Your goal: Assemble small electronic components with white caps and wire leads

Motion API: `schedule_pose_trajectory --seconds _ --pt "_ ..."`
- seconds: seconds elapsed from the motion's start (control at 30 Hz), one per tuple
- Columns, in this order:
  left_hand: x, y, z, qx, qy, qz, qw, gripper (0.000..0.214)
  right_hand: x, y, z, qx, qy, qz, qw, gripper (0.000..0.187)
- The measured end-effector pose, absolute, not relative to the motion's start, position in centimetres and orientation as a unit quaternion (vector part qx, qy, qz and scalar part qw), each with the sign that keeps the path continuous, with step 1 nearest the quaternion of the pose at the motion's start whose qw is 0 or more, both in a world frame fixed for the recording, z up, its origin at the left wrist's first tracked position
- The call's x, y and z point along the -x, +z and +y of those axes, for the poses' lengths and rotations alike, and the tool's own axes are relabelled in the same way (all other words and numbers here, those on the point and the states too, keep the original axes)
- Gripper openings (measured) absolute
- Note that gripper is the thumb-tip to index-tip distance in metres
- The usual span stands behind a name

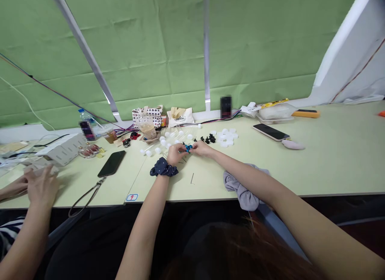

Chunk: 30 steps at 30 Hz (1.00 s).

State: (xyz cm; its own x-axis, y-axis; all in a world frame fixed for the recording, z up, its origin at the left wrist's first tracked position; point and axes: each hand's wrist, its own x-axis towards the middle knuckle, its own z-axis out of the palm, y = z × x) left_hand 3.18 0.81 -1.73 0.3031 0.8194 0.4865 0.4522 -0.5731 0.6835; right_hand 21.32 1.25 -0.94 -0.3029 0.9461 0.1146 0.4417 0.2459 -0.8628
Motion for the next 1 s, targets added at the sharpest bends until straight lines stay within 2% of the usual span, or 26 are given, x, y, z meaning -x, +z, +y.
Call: schedule_pose_trajectory --seconds 0.1,0.3,0.43,0.53,0.6,0.8,1.0 --pt "-3.0 -1.9 0.9 -0.779 0.401 0.434 0.211 0.019 -21.5 -1.1 1.8 0.525 0.313 -0.723 0.321 0.011" --pt "-2.8 -1.9 0.8 -0.787 0.37 0.462 0.174 0.015 -21.9 -0.8 2.3 0.554 0.266 -0.73 0.299 0.019" --pt "-2.7 -1.9 0.8 -0.793 0.362 0.471 0.137 0.015 -22.5 -0.5 2.5 0.602 0.253 -0.692 0.308 0.011" --pt "-2.5 -2.1 1.0 -0.794 0.371 0.465 0.127 0.022 -23.2 -0.3 3.1 0.64 0.253 -0.642 0.339 0.006" --pt "-2.5 -2.1 1.0 -0.797 0.378 0.454 0.125 0.029 -23.7 -0.3 3.5 0.648 0.263 -0.623 0.35 0.01" --pt "-2.6 -1.7 0.9 -0.831 0.362 0.411 0.099 0.033 -23.1 -0.5 3.1 0.552 0.306 -0.7 0.335 0.032" --pt "-2.9 -1.4 0.5 -0.837 0.358 0.393 0.129 0.03 -21.8 -0.7 2.0 0.465 0.34 -0.754 0.317 0.029"
